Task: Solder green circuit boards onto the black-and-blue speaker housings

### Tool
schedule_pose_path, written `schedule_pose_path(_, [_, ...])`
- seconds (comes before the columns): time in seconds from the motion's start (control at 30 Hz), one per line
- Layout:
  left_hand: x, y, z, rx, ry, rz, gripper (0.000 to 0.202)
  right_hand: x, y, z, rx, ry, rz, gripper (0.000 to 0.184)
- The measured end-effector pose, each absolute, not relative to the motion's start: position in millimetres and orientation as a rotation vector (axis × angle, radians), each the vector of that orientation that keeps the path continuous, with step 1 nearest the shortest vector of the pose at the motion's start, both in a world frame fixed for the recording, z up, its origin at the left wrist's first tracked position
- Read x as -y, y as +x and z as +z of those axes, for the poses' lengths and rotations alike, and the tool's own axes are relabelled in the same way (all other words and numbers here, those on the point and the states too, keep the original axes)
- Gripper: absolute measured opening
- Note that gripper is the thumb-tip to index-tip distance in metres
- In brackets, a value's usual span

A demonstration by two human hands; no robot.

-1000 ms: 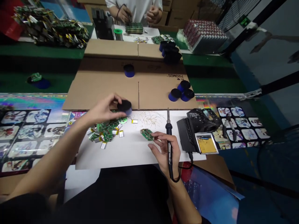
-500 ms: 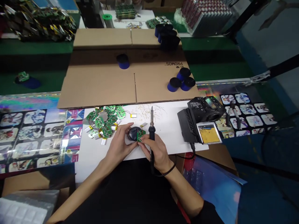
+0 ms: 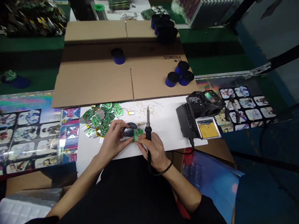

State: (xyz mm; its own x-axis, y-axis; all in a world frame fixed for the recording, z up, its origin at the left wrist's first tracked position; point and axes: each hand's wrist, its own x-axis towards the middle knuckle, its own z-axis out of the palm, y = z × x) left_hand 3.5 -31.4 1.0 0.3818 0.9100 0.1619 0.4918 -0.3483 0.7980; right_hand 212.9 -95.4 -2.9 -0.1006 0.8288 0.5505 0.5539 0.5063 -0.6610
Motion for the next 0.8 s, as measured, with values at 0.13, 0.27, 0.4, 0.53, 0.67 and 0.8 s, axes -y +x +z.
schedule_pose_path(0.13, [32,-6,11,-1.056,1.91,0.831,0.01,89,211,-2,1.804,-1.163,0.345,0.039])
schedule_pose_path(0.27, [23,-13,18,-1.005,1.875,0.958,0.007,80,205,0,1.846,-1.155,0.285,0.037])
schedule_pose_path(0.4, [19,-9,19,-1.07,1.601,0.955,0.011,71,200,1,1.884,-1.072,0.3,0.035])
schedule_pose_path(0.53, [20,-4,16,-1.142,1.311,0.96,0.024,65,199,4,1.984,-1.031,0.357,0.031])
schedule_pose_path(0.67, [20,-4,14,-1.166,1.382,0.973,0.018,64,202,7,2.027,-1.061,0.349,0.031])
schedule_pose_path(0.8, [19,-5,15,-1.16,1.588,1.023,0.01,65,201,10,1.851,-1.11,0.48,0.036])
